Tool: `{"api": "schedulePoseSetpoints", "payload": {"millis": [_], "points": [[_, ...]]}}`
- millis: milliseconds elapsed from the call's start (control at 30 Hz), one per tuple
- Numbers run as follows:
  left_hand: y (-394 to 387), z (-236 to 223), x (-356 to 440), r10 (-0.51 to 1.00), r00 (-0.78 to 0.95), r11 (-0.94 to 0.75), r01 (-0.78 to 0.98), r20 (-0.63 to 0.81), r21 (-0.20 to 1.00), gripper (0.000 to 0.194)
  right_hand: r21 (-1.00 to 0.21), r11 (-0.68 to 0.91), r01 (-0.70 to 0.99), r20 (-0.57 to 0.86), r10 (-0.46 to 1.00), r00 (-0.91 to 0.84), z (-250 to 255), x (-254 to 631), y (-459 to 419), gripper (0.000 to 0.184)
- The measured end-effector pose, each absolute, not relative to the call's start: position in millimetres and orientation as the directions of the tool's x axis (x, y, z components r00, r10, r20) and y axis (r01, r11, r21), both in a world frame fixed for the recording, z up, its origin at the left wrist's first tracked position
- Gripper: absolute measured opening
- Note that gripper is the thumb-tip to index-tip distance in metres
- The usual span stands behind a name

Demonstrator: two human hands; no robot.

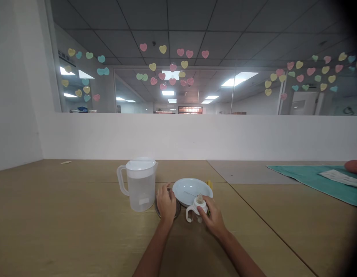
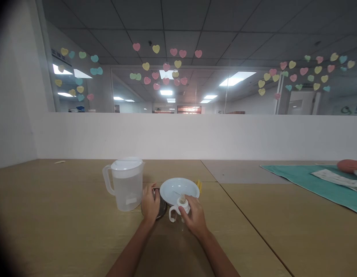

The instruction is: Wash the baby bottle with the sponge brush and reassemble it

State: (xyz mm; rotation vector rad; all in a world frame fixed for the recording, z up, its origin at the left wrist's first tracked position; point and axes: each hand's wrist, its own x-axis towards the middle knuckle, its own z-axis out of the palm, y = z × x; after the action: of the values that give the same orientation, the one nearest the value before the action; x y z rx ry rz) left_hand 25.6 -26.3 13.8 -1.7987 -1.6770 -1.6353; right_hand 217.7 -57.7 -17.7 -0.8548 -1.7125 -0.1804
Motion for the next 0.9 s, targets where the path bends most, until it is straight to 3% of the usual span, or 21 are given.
{"api": "schedulePoseSetpoints", "payload": {"millis": [100, 267, 567, 667, 733, 800, 900], "points": [[-17, 8, 15, 0.704, -0.21, -0.145, 0.893, 0.679, 0.426, 0.042, -0.307, 0.722, 0.62, 0.892, 0.446, -0.076, -17, 217, -58, 0.03], [-17, 2, 12, 0.785, -0.168, -0.043, 0.945, 0.596, 0.324, 0.049, -0.309, 0.727, 0.613, 0.89, 0.448, -0.082, -15, 216, -58, 0.029], [-14, 3, 11, 0.762, -0.238, -0.023, 0.919, 0.602, 0.393, 0.046, -0.323, 0.73, 0.602, 0.884, 0.46, -0.083, -15, 217, -60, 0.029], [-18, 11, 13, 0.601, -0.294, -0.167, 0.863, 0.743, 0.476, 0.037, -0.321, 0.727, 0.607, 0.885, 0.458, -0.082, -16, 216, -60, 0.029], [-23, 17, 18, 0.436, -0.317, -0.356, 0.799, 0.842, 0.485, 0.036, -0.315, 0.725, 0.613, 0.886, 0.456, -0.084, -15, 216, -60, 0.029], [-30, 19, 27, 0.267, -0.319, -0.573, 0.707, 0.91, 0.415, 0.04, -0.307, 0.72, 0.622, 0.889, 0.451, -0.083, -14, 215, -60, 0.03], [-42, 16, 43, 0.088, -0.219, -0.8, 0.566, 0.972, 0.2, 0.044, -0.299, 0.712, 0.636, 0.892, 0.445, -0.079, -12, 213, -62, 0.031]]}}
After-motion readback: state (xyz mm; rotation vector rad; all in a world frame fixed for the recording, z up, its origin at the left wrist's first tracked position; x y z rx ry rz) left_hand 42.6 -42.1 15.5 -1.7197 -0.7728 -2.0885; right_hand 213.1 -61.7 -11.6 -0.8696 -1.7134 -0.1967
